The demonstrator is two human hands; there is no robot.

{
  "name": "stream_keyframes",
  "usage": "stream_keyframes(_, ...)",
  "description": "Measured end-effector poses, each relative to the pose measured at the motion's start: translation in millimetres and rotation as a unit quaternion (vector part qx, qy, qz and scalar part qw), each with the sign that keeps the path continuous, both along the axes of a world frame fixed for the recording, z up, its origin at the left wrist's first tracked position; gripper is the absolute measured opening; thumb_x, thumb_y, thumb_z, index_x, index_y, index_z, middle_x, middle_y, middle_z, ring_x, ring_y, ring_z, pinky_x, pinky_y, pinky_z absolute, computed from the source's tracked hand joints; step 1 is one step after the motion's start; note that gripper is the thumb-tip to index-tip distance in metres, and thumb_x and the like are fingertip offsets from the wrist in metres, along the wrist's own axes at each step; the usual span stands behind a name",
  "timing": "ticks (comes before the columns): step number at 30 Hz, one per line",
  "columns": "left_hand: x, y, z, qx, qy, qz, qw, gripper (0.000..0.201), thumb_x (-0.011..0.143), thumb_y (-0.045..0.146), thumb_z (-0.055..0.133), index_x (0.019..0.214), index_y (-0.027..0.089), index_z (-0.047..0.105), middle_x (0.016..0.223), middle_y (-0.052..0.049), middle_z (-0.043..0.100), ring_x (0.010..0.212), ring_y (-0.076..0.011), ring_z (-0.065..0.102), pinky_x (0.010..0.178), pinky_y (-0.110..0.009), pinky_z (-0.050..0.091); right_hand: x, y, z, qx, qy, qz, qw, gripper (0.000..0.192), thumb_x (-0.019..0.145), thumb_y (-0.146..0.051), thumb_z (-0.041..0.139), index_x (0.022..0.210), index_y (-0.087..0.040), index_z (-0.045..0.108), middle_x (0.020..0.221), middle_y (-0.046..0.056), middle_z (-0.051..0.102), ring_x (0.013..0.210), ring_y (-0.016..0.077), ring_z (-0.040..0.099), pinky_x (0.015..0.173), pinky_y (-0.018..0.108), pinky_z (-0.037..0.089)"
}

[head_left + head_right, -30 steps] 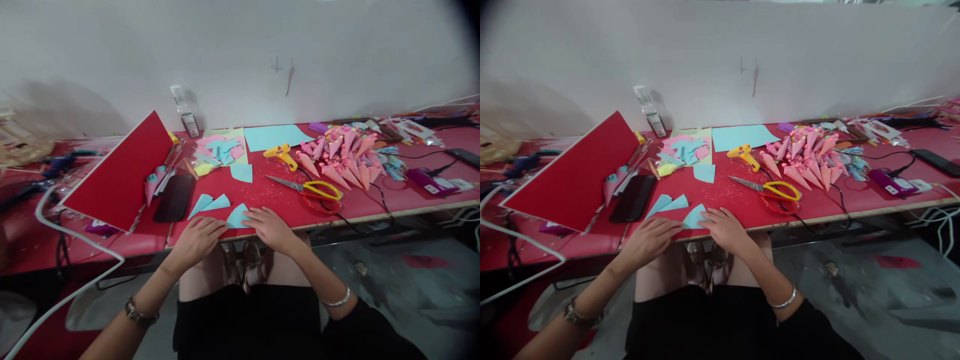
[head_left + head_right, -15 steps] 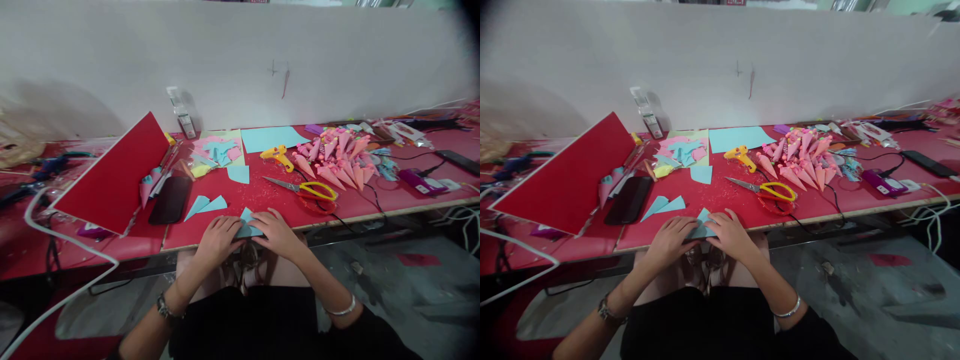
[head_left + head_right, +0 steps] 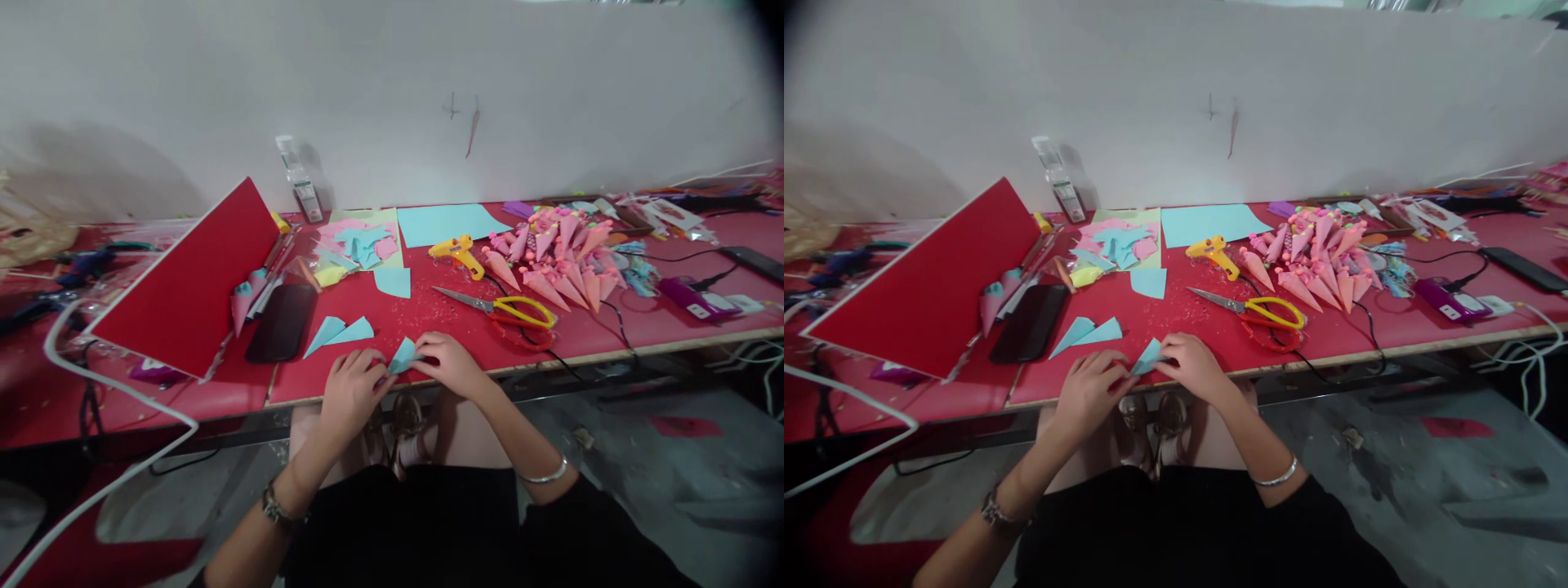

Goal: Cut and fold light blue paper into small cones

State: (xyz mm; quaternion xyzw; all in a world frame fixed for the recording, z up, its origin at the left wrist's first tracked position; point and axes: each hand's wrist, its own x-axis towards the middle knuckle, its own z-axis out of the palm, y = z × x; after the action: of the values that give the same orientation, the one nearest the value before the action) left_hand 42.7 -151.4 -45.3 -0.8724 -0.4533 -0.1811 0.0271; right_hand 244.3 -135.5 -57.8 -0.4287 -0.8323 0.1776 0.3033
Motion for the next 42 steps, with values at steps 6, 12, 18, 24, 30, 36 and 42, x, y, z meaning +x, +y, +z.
stream_keyframes(6,1,-7,-10.3,-0.011,-0.046,0.042,0.998,0.019,0.082,0.033,0.051,0.070,0.019,0.057,0.087,-0.002,0.062,0.080,-0.0165,0.055,0.071,-0.031,0.037,-4,7,-2.6,-0.016,-0.001,-0.030,0.999,0.021,0.079,-0.032,0.057,0.067,-0.015,0.060,0.074,0.002,0.057,0.068,0.0117,0.051,0.064,0.023,0.037)
stream_keyframes(12,3,-6,-13.6,-0.018,-0.055,0.068,0.996,0.016,0.082,0.029,0.051,0.070,0.019,0.054,0.087,-0.001,0.062,0.081,-0.0172,0.054,0.071,-0.031,0.037,-8,6,-1.3,-0.015,-0.030,-0.064,0.997,0.025,0.082,-0.034,0.052,0.066,-0.015,0.057,0.069,0.001,0.054,0.063,0.0103,0.047,0.060,0.022,0.033)
stream_keyframes(18,3,-6,-9.9,-0.033,-0.047,0.093,0.994,0.015,0.080,0.028,0.053,0.068,0.020,0.052,0.092,-0.002,0.061,0.084,-0.0187,0.054,0.072,-0.033,0.036,-15,3,1.7,0.007,-0.106,-0.102,0.989,0.020,0.081,-0.030,0.054,0.067,-0.016,0.054,0.069,0.000,0.052,0.064,0.0116,0.046,0.061,0.023,0.031)
stream_keyframes(24,-2,-8,-8.7,-0.035,-0.051,0.111,0.992,0.017,0.080,0.029,0.053,0.066,0.019,0.052,0.098,-0.003,0.060,0.088,-0.0196,0.054,0.076,-0.035,0.037,-21,0,2.7,0.019,-0.173,-0.133,0.976,0.016,0.081,-0.028,0.054,0.070,-0.016,0.055,0.075,0.003,0.056,0.072,0.0151,0.049,0.065,0.025,0.033)
stream_keyframes(30,-8,4,-10.3,-0.048,-0.011,0.008,0.999,0.029,0.085,0.022,0.044,0.112,0.030,0.052,0.125,-0.006,0.045,0.095,-0.0174,0.052,0.082,-0.035,0.041,-20,1,-1.4,0.027,-0.203,-0.145,0.968,0.013,0.083,-0.026,0.051,0.078,-0.015,0.057,0.081,0.005,0.057,0.078,0.0173,0.050,0.069,0.027,0.035)
stream_keyframes(36,-18,19,-8.4,-0.017,0.094,-0.147,0.985,0.040,0.087,0.021,0.040,0.125,0.034,0.042,0.136,-0.005,0.037,0.108,-0.0195,0.048,0.083,-0.034,0.041,-17,4,-2.6,0.025,-0.197,-0.127,0.972,0.013,0.082,-0.028,0.053,0.078,-0.016,0.057,0.080,0.006,0.057,0.077,0.0178,0.051,0.067,0.027,0.035)
stream_keyframes(42,-31,14,-6.6,-0.005,0.106,-0.165,0.980,0.042,0.087,0.036,0.040,0.128,0.029,0.039,0.126,-0.002,0.052,0.111,-0.0189,0.047,0.091,-0.035,0.036,-18,4,-0.7,0.013,-0.197,-0.132,0.971,0.013,0.083,-0.025,0.050,0.078,-0.016,0.057,0.080,0.006,0.057,0.078,0.0177,0.051,0.068,0.027,0.035)
